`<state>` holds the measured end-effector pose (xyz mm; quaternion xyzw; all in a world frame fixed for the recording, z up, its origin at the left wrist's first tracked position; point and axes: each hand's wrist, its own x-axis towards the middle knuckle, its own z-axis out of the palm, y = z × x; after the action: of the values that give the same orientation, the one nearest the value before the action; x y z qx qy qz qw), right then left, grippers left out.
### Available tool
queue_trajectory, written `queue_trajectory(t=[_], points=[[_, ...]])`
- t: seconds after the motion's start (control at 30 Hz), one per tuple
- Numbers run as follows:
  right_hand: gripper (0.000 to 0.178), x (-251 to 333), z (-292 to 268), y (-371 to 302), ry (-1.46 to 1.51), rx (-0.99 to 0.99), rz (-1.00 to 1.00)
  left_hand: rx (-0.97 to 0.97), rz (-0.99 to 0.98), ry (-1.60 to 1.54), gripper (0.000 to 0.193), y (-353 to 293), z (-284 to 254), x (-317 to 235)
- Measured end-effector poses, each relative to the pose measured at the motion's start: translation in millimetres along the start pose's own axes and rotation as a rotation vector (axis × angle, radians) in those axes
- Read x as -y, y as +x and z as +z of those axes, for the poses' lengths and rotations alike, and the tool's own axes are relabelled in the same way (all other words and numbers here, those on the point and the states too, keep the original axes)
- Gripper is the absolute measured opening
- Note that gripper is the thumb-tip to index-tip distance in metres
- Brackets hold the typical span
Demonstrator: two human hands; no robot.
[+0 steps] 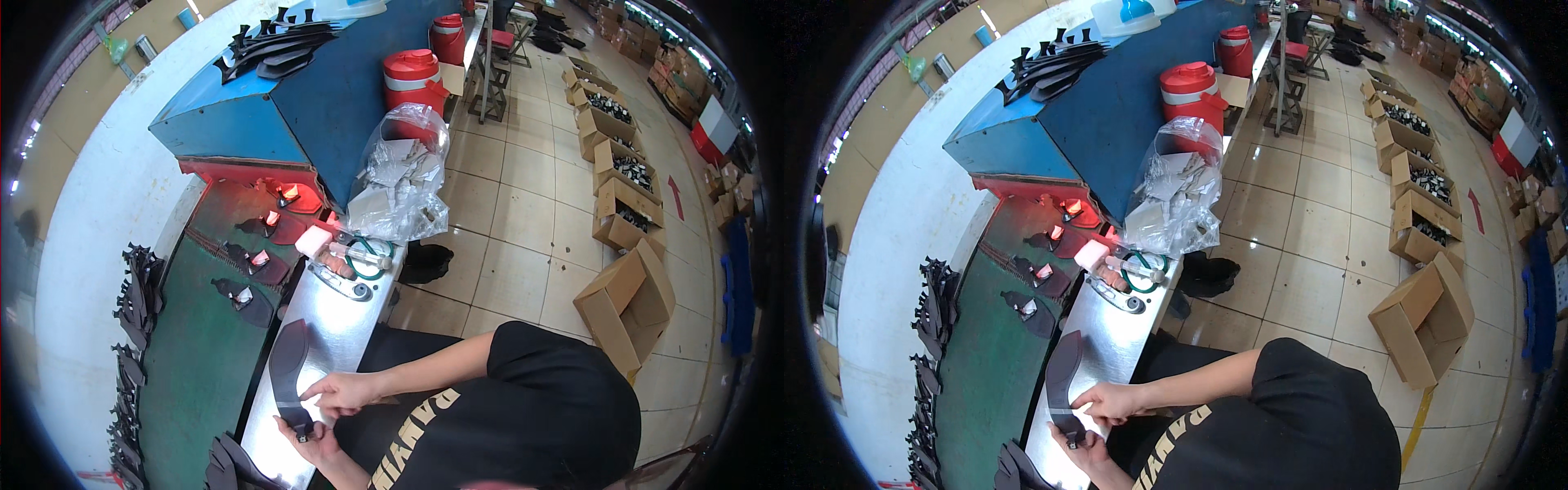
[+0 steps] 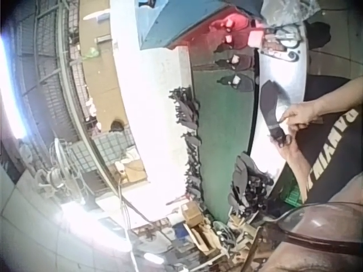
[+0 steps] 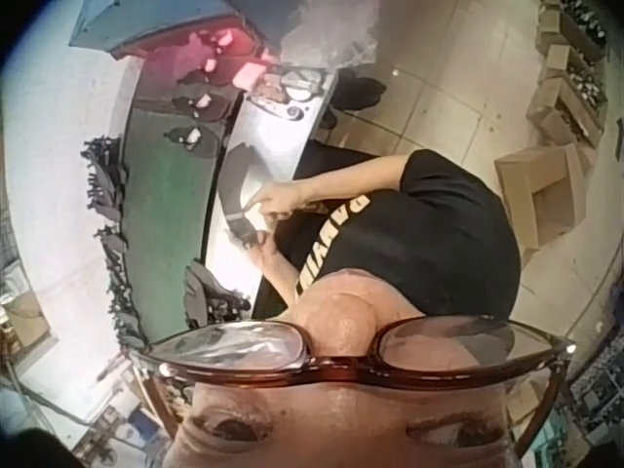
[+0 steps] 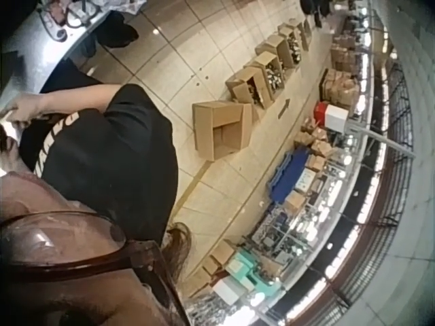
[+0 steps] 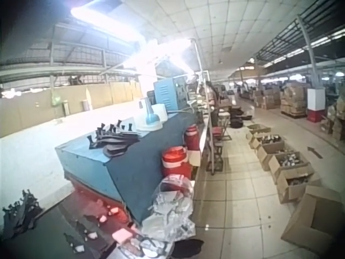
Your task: The person is trimming and preparing shoe components on a production line.
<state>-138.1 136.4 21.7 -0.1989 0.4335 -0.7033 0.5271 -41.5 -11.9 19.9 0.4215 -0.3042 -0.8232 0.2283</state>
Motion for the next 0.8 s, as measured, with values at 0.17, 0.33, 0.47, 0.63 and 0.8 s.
queue_trajectory(t=[0.17, 0.33, 0.47, 0.63, 0.8], points=[[0.072, -3, 14, -11, 0.055, 0.176, 0.126, -0.188, 0.668, 0.227, 0.067, -9, 26, 1], [0.042, -16, 8, 2, 0.324, 0.101, 0.128, -0.075, 0.704, 0.501, 0.056, -2, 3, 9], [0.020, -36, -19, 40, 0.665, 0.203, 0.163, -0.069, 0.640, 0.416, 0.035, -9, 20, 13], [0.021, -6, 13, 5, -0.009, 0.071, 0.008, 0.231, 0.437, 0.214, 0.033, 21, -7, 7], [0.014, -32, 9, 14, -0.769, -0.170, -0.666, 0.520, 0.203, 0.010, 0.031, 63, -46, 1]])
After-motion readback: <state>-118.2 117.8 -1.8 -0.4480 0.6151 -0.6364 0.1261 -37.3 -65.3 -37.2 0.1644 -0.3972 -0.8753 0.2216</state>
